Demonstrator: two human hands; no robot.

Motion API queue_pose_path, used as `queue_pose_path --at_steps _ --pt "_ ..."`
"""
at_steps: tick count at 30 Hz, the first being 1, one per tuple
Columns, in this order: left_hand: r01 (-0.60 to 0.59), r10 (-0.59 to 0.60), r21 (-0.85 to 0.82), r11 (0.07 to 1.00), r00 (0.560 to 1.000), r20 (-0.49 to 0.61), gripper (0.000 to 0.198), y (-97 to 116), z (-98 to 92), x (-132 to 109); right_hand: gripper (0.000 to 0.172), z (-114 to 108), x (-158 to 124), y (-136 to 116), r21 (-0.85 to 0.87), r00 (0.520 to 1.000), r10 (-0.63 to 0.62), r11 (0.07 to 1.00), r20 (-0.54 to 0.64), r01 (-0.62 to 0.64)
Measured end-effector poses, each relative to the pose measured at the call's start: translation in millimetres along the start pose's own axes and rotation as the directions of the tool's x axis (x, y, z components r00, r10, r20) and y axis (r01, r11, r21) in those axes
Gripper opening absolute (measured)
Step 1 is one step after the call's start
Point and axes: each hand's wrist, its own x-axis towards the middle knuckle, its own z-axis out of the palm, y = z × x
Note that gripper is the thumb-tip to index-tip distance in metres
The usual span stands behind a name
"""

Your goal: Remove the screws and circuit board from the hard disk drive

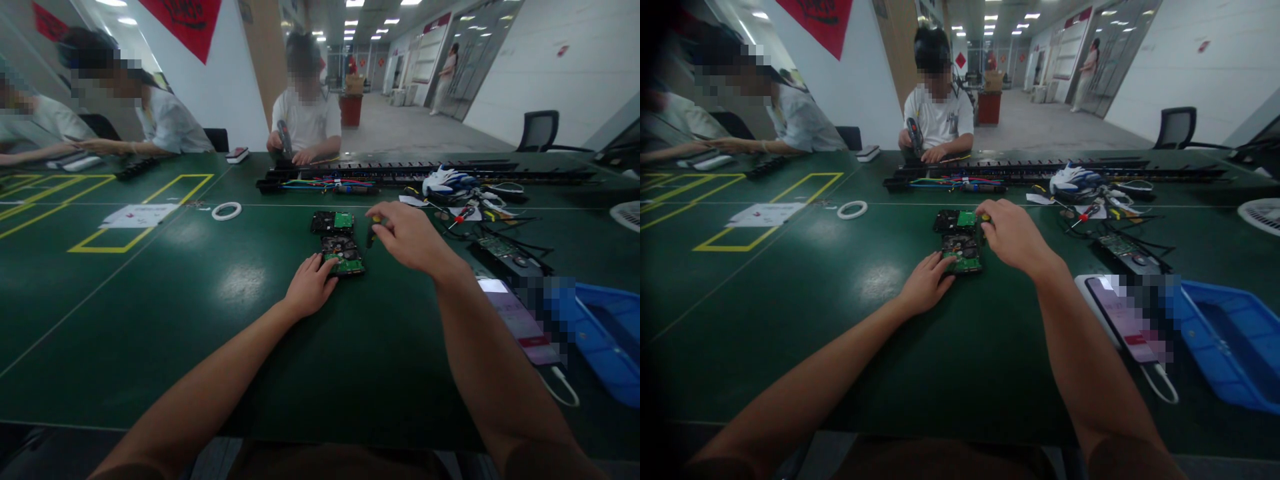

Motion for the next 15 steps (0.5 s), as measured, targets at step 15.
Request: queue_pose_path --at_steps 15 --pt "0.014 -0.015 0.012 1.0 1.0 0.027 0.052 2.1 -3.1 -0.1 0.021 2.5 1.7 -0.2 -0.057 0.999 0.043 0.997 -0.016 -0.044"
